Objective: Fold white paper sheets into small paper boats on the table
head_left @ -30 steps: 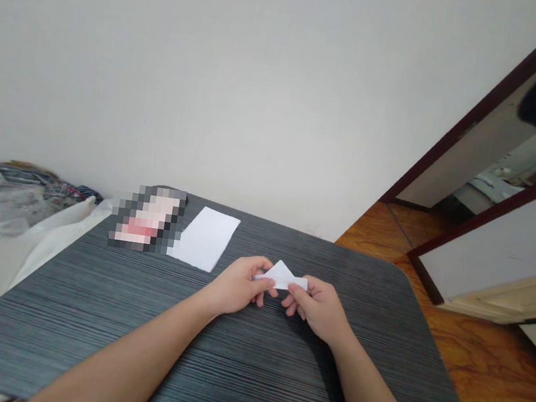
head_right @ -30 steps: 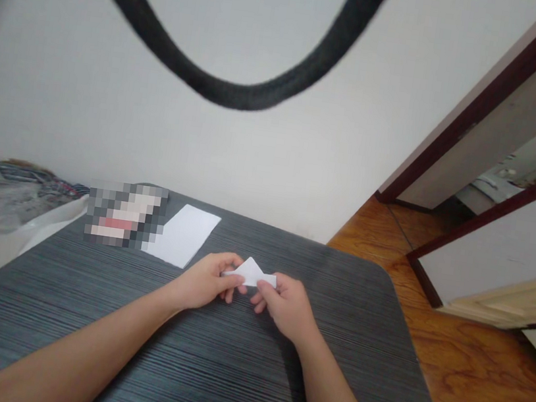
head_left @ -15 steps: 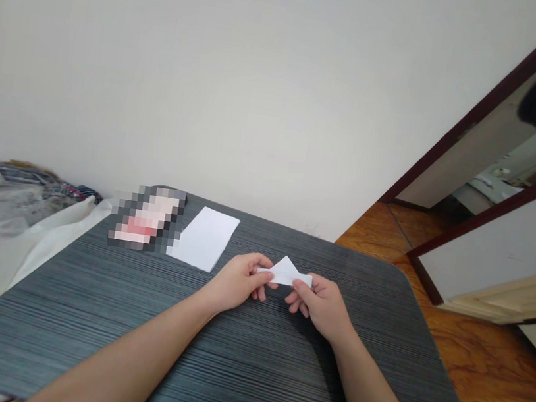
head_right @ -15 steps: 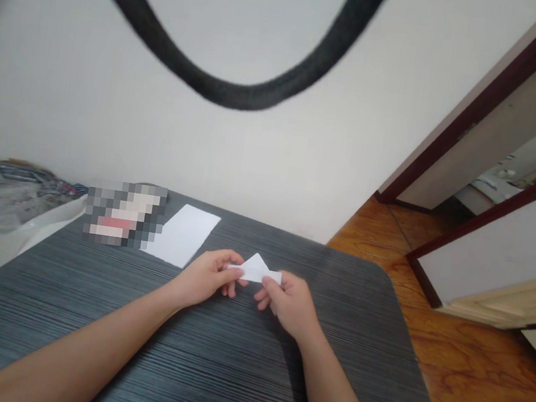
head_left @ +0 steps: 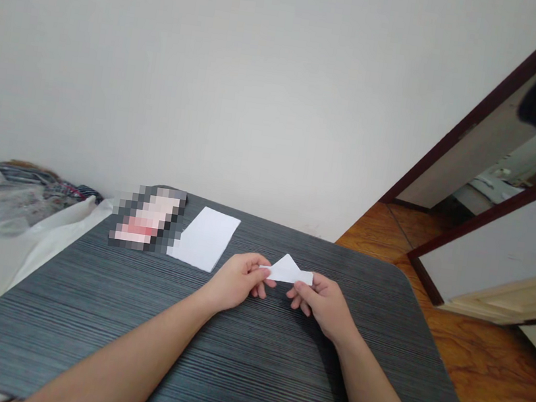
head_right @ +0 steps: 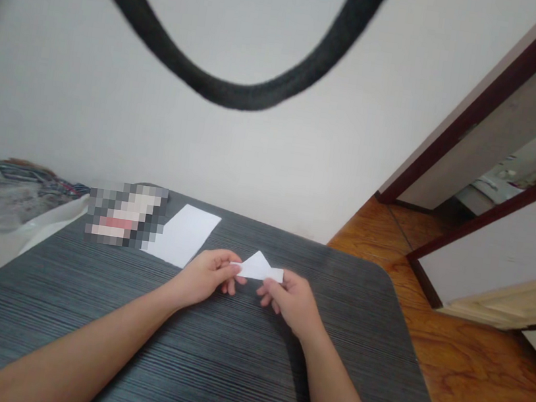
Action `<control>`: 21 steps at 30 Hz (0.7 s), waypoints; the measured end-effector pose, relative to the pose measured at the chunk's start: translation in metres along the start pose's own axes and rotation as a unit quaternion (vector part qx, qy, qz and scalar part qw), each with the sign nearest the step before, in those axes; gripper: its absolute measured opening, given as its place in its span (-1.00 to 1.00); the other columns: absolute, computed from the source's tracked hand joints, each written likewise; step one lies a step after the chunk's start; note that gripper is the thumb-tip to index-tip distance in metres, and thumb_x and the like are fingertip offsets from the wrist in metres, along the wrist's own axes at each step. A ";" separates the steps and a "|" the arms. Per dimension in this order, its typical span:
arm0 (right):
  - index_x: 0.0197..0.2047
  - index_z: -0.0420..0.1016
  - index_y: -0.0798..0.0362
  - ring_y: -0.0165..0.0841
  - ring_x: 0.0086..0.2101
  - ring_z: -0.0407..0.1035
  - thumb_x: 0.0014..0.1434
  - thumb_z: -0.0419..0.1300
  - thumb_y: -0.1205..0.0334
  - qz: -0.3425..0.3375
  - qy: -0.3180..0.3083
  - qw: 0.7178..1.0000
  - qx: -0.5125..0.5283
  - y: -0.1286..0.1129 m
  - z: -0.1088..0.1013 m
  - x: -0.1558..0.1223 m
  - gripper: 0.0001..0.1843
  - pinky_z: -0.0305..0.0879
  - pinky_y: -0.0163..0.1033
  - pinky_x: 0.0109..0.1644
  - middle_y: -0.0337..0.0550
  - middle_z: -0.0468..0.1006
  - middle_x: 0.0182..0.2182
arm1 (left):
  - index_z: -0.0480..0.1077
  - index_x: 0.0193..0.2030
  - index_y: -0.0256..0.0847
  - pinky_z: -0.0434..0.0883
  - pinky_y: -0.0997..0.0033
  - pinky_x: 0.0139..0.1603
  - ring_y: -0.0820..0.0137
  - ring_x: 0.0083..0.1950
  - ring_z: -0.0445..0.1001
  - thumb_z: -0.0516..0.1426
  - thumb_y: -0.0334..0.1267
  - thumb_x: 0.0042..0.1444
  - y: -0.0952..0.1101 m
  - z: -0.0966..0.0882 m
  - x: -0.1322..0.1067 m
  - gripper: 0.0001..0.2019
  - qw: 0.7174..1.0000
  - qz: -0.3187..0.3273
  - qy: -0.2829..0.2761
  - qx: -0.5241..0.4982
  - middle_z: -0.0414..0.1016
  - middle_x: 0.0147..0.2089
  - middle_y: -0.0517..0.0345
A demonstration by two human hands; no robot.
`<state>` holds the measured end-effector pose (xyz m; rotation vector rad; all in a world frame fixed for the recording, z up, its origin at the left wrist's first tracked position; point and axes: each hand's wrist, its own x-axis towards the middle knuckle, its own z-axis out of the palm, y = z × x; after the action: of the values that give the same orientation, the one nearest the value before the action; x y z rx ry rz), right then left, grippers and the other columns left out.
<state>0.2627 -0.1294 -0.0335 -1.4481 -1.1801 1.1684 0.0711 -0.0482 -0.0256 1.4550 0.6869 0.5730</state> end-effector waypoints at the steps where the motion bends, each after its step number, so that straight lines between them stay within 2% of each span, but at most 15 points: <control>1: -0.39 0.47 0.16 -0.56 -0.71 0.16 0.15 0.14 0.16 0.000 -0.006 1.000 -0.004 0.000 0.000 0.000 -0.77 0.01 -0.41 -0.65 -0.18 0.49 -0.61 | 0.33 -0.21 -0.29 0.32 0.51 -0.48 0.51 -0.51 0.41 0.03 -0.19 0.15 0.000 0.000 0.000 -0.80 1.000 0.001 -0.003 -0.001 0.51 -0.34 0.05; 9: -0.42 0.45 0.18 -0.53 -0.68 0.24 0.13 0.15 0.16 0.000 -0.016 1.000 -0.009 -0.006 0.004 -0.002 -0.76 0.05 -0.41 -0.64 -0.11 0.53 -0.57 | 0.35 -0.25 -0.28 0.29 0.53 -0.50 0.51 -0.50 0.40 0.08 -0.21 0.08 0.007 0.002 -0.005 -0.83 0.999 0.004 -0.030 0.044 0.51 -0.30 0.08; 13: -0.43 0.44 0.17 -0.52 -0.68 0.23 0.14 0.13 0.15 -0.003 -0.030 0.999 -0.036 -0.006 0.008 -0.002 -0.75 0.06 -0.41 -0.64 -0.13 0.51 -0.59 | 0.38 -0.33 -0.29 0.28 0.53 -0.48 0.52 -0.51 0.38 0.05 -0.22 0.09 0.009 0.002 -0.007 -0.83 0.996 0.010 -0.035 0.076 0.51 -0.34 0.11; 15: -0.39 0.42 0.15 -0.54 -0.69 0.19 0.14 0.12 0.15 -0.013 -0.015 0.999 -0.043 -0.005 0.009 -0.001 -0.77 0.06 -0.40 -0.64 -0.18 0.48 -0.60 | 0.37 -0.33 -0.29 0.28 0.53 -0.49 0.52 -0.51 0.37 0.04 -0.22 0.10 0.009 0.002 -0.007 -0.82 0.997 0.009 -0.024 0.076 0.51 -0.35 0.10; 17: -0.24 0.35 0.09 -0.53 -0.69 0.18 0.12 0.15 0.15 -0.037 0.028 0.999 -0.021 -0.004 0.009 0.000 -0.80 0.04 -0.41 -0.66 -0.27 0.43 -0.61 | 0.36 -0.32 -0.29 0.28 0.53 -0.50 0.52 -0.52 0.37 0.04 -0.22 0.09 0.008 0.003 -0.006 -0.82 0.997 0.005 -0.015 0.070 0.51 -0.35 0.10; 21: -0.18 0.19 0.00 -0.47 -0.58 0.32 0.08 0.20 0.15 -0.088 0.081 0.992 0.039 -0.002 0.008 0.001 -0.71 0.07 -0.42 -0.66 -0.22 0.45 -0.40 | 0.34 -0.24 -0.28 0.29 0.54 -0.51 0.53 -0.53 0.37 0.04 -0.24 0.10 0.006 0.003 -0.005 -0.84 0.998 0.008 -0.017 0.052 0.50 -0.35 0.10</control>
<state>0.2548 -0.1278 -0.0331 -1.3258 -1.1121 0.9475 0.0701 -0.0534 -0.0192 1.5652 0.6870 0.5297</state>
